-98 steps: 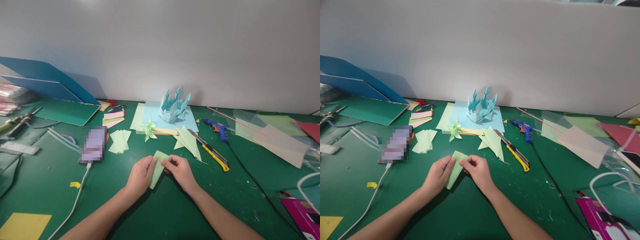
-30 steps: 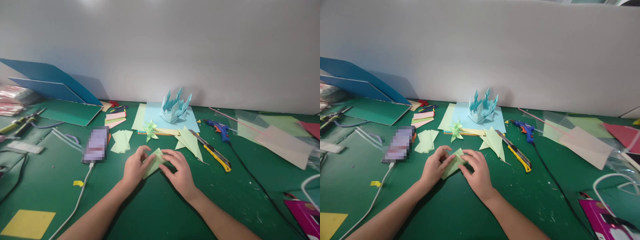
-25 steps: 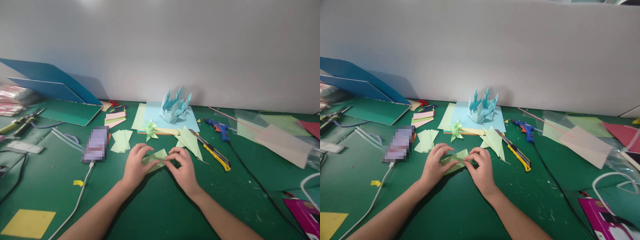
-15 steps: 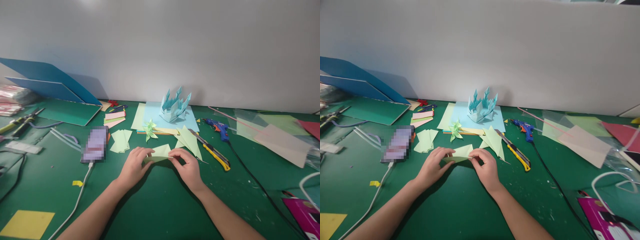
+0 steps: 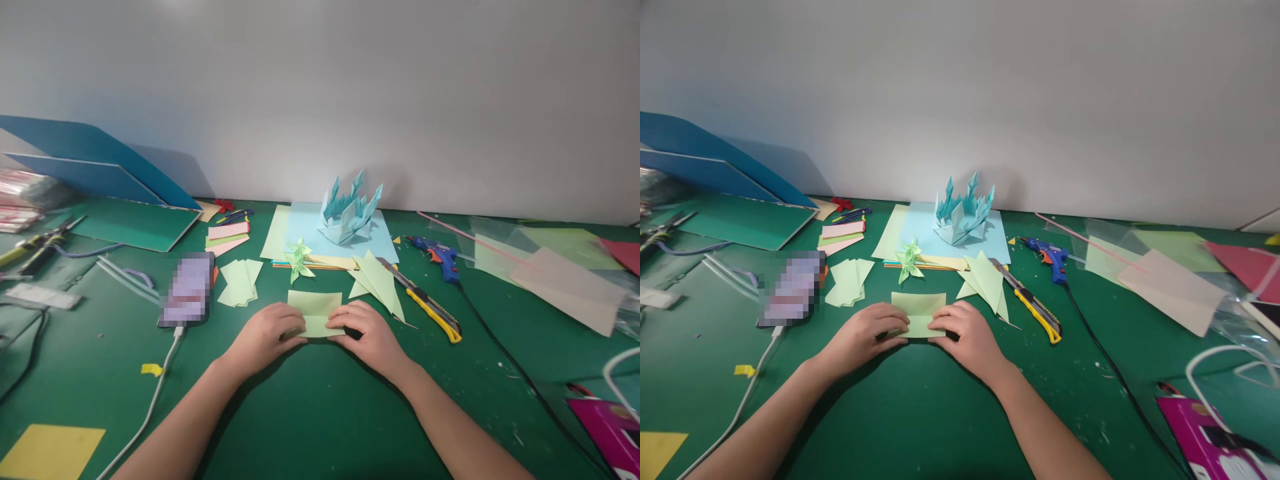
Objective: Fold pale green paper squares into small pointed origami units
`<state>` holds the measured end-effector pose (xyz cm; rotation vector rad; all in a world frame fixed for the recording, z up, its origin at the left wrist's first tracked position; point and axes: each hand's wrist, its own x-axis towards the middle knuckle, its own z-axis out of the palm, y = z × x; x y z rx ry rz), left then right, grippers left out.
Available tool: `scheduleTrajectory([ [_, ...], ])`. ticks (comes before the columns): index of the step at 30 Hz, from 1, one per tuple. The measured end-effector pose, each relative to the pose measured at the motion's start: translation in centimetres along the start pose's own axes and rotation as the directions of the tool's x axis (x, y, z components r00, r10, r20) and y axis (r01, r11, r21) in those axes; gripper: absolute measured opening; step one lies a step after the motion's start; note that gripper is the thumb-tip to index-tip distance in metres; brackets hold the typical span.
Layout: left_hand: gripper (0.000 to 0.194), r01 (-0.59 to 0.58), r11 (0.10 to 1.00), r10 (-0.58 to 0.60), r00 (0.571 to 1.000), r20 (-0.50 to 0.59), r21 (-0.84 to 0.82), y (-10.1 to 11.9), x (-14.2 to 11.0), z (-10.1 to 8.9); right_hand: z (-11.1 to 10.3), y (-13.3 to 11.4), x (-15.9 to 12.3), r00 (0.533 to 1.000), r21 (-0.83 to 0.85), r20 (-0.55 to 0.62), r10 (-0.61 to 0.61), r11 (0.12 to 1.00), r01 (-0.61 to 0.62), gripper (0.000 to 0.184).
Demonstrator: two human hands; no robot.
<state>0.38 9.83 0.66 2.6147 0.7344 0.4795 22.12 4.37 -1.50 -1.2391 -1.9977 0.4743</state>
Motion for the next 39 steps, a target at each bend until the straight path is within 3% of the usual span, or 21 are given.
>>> scheduleTrajectory([
  [6,0.024,-0.023,1.0,0.023,1.0,-0.003,-0.01,-0.3,0.0,-0.1,-0.2,-0.3,0.0,0.994,-0.082,0.087,-0.065,0.994,0.072,0.02],
  [16,0.026,0.215,0.976,-0.217,0.973,-0.074,-0.031,0.1,0.1,0.1,0.2,-0.6,0.1,0.999,-0.011,-0.027,0.038,0.999,-0.039,0.025],
  [26,0.026,0.328,0.944,-0.324,0.939,-0.119,0.024,0.8,0.3,0.6,1.0,-0.6,0.2,0.989,-0.104,-0.078,0.125,0.986,-0.133,0.018],
  [30,0.024,0.316,0.949,-0.311,0.939,-0.145,0.013,0.6,0.3,1.1,1.1,-0.5,0.1,0.986,-0.132,-0.086,0.141,0.979,-0.152,0.012],
  [39,0.024,0.358,0.93,-0.341,0.924,-0.172,0.083,0.7,0.3,1.6,1.4,-0.4,0.0,0.995,-0.121,-0.07,0.072,0.989,-0.08,0.019],
])
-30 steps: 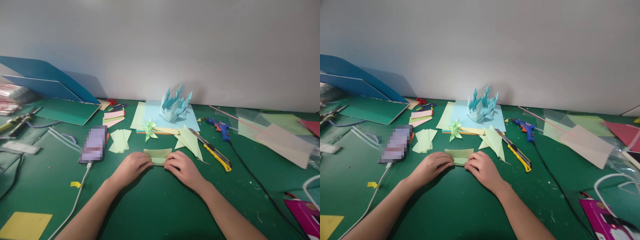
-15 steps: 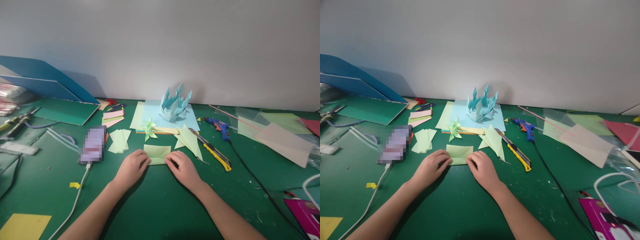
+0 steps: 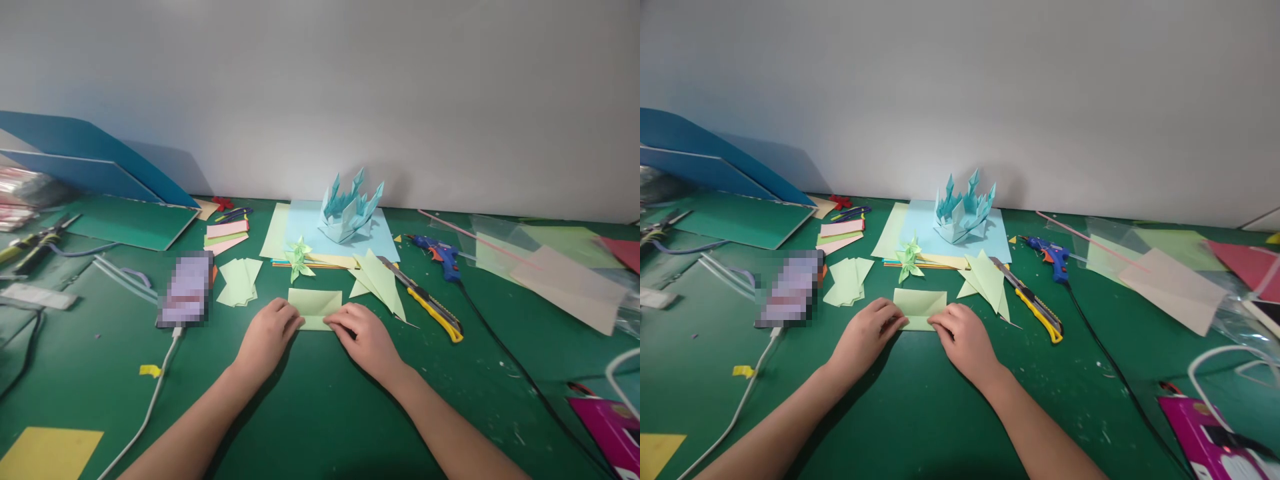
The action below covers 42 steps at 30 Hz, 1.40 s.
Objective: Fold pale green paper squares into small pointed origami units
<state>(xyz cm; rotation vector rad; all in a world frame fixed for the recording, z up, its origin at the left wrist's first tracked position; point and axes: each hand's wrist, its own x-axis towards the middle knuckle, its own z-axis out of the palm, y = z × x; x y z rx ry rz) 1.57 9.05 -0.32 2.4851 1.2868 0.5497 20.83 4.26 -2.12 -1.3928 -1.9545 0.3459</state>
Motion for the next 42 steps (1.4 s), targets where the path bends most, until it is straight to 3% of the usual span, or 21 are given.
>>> scheduleTrajectory([
  [14,0.021,0.052,0.994,-0.054,0.998,0.02,0.093,0.41,0.25,0.13,0.05,0.13,-0.15,1.0,-0.014,-0.003,0.021,1.0,-0.021,0.021],
  [42,0.009,0.109,0.994,-0.11,0.992,0.054,0.032,0.73,0.27,0.04,0.14,0.08,-0.14,1.0,-0.015,0.012,0.014,1.0,-0.014,0.021],
])
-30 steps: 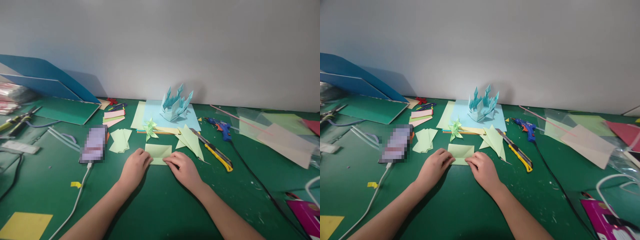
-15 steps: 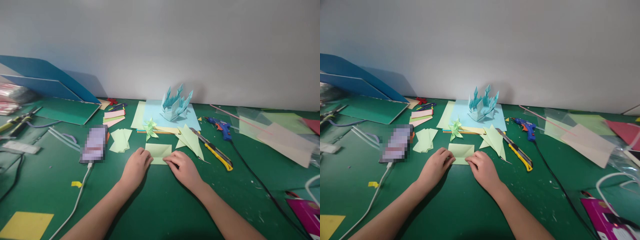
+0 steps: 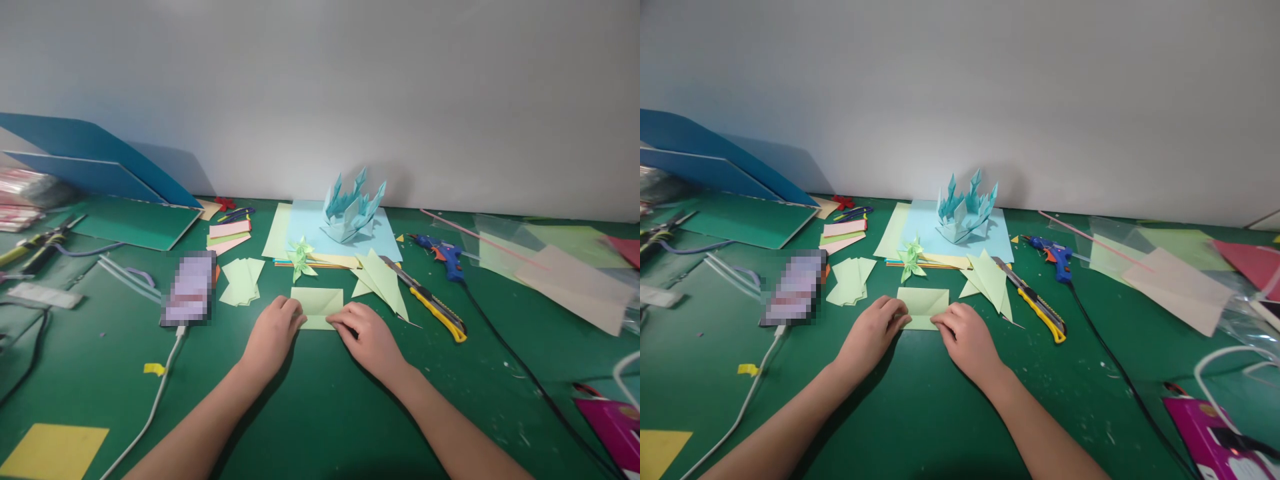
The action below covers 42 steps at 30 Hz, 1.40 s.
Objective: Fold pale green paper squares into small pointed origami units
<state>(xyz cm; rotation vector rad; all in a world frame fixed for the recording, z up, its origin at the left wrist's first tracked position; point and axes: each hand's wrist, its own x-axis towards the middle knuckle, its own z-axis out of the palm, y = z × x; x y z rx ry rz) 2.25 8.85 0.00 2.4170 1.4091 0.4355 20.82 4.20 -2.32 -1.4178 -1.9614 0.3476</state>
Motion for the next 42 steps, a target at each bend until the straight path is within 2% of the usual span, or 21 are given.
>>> scheduleTrajectory([
  [9,0.015,-0.008,1.0,0.008,1.0,0.004,-0.009,-0.11,0.05,0.2,-0.05,-0.06,0.02,1.0,-0.008,0.011,0.003,1.0,-0.003,0.02],
  [15,0.018,-0.018,0.995,0.018,1.0,0.003,-0.093,-0.45,-0.04,0.0,-0.08,0.06,-0.03,1.0,-0.016,0.008,-0.008,1.0,0.008,0.02],
  [20,0.012,-0.002,0.991,0.002,1.0,0.001,-0.134,-0.47,-0.15,-0.43,-0.05,0.11,0.0,1.0,-0.024,0.003,-0.008,1.0,0.008,0.019],
  [26,0.008,0.022,0.991,-0.023,1.0,-0.006,-0.129,-0.23,-0.26,-0.58,-0.06,-0.03,-0.03,1.0,-0.035,-0.009,-0.008,0.999,0.008,0.02],
  [32,0.015,-0.015,0.997,0.013,1.0,-0.024,-0.071,-0.09,-0.3,-0.33,-0.17,-0.15,0.05,1.0,-0.03,0.001,-0.004,1.0,0.004,0.021],
  [42,0.02,-0.062,0.994,0.059,0.998,-0.035,-0.09,-0.19,-0.26,-0.01,-0.33,-0.18,0.13,1.0,-0.015,0.025,0.008,1.0,-0.007,0.021],
])
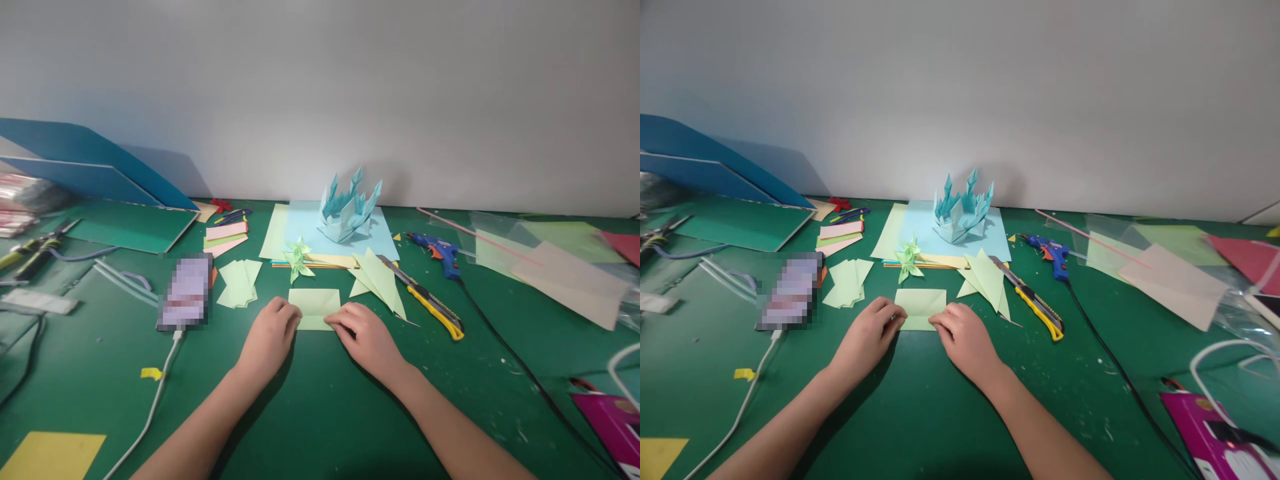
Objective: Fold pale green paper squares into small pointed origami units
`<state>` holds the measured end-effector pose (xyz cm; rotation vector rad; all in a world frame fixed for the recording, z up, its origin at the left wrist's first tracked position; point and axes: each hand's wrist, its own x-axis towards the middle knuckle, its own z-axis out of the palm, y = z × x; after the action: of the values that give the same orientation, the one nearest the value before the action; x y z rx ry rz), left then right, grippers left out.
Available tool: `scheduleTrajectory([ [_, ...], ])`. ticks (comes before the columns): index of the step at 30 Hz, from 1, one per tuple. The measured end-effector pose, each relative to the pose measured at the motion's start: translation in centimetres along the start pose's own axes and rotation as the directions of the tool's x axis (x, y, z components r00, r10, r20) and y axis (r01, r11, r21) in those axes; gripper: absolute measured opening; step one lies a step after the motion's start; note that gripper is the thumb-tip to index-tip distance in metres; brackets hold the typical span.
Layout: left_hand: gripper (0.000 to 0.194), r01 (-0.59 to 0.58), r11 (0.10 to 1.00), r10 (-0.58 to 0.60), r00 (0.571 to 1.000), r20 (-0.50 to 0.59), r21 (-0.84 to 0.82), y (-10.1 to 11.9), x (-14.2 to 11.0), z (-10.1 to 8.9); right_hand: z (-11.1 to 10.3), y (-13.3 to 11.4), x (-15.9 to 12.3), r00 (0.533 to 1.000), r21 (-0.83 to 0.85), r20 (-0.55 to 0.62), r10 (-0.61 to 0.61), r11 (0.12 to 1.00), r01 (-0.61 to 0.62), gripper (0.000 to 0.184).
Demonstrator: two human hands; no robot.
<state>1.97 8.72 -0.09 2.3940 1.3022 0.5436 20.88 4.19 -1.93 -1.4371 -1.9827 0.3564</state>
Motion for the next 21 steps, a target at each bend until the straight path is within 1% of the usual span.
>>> scheduleTrajectory([
  [2,0.018,-0.017,1.0,0.017,1.0,-0.014,0.006,-0.04,-0.01,0.02,-0.01,0.03,-0.01,1.0,-0.002,0.001,-0.001,1.0,0.001,0.021],
  [6,0.018,-0.031,0.997,0.035,0.998,-0.057,0.071,0.07,0.03,-0.02,0.01,0.08,-0.07,1.0,-0.003,-0.001,-0.005,1.0,0.005,0.019],
  [8,0.02,-0.047,0.996,0.049,0.998,-0.036,0.072,0.2,0.04,-0.05,0.02,0.07,-0.07,1.0,-0.006,0.0,-0.003,1.0,0.003,0.019],
  [12,0.027,-0.12,0.991,0.118,0.992,0.051,0.056,0.31,0.0,-0.08,0.07,0.01,-0.06,1.0,-0.002,0.001,0.001,1.0,-0.001,0.019],
  [16,0.034,-0.19,0.98,0.187,0.98,0.066,0.054,0.09,-0.02,-0.03,0.1,0.06,-0.08,1.0,-0.005,-0.014,-0.022,1.0,0.022,0.02],
  [18,0.036,-0.211,0.976,0.207,0.976,0.07,0.054,-0.03,-0.07,-0.03,0.0,0.01,-0.09,0.998,-0.038,-0.04,-0.043,0.998,0.041,0.02],
  [21,0.036,-0.233,0.968,0.224,0.97,0.096,0.098,0.03,-0.3,-0.18,-0.26,-0.42,-0.11,0.994,-0.135,-0.068,-0.091,0.987,0.081,0.021],
])
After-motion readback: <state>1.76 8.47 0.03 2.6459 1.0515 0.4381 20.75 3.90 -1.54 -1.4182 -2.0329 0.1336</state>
